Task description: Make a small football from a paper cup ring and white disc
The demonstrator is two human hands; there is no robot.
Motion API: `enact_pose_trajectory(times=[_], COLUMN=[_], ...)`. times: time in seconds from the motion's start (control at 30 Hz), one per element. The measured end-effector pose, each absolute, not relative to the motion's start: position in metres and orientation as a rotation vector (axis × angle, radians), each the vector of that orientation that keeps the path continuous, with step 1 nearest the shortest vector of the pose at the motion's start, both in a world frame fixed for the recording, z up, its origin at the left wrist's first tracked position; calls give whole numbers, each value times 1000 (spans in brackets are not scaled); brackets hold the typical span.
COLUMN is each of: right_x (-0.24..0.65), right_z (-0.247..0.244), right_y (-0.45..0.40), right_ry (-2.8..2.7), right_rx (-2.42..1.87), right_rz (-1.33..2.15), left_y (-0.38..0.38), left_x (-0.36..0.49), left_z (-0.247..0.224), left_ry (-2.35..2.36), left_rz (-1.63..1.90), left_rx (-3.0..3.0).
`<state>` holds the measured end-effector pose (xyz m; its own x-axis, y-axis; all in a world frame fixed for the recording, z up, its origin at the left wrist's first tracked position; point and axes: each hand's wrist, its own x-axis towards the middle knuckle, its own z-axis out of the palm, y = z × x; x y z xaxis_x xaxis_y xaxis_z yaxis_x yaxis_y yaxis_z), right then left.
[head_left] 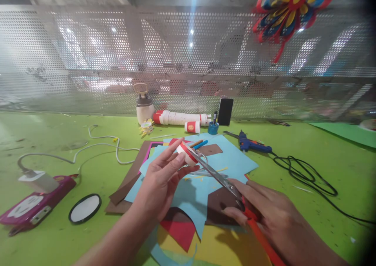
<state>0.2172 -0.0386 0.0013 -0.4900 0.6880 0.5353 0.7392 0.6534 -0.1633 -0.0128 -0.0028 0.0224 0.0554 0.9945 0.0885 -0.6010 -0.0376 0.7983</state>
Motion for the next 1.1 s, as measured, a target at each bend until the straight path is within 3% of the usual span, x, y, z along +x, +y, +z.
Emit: enact_pose_trajectory(times=[1.1], right_x=[217], right_z=[8], right_y=[-37], right_ry=[-2315], right_rx=[-1093], right_rz=[-103], left_y=[-3], left_x=[-12], left_z=[22], left_ry=[746], left_rz=[1470], left_rx=[855])
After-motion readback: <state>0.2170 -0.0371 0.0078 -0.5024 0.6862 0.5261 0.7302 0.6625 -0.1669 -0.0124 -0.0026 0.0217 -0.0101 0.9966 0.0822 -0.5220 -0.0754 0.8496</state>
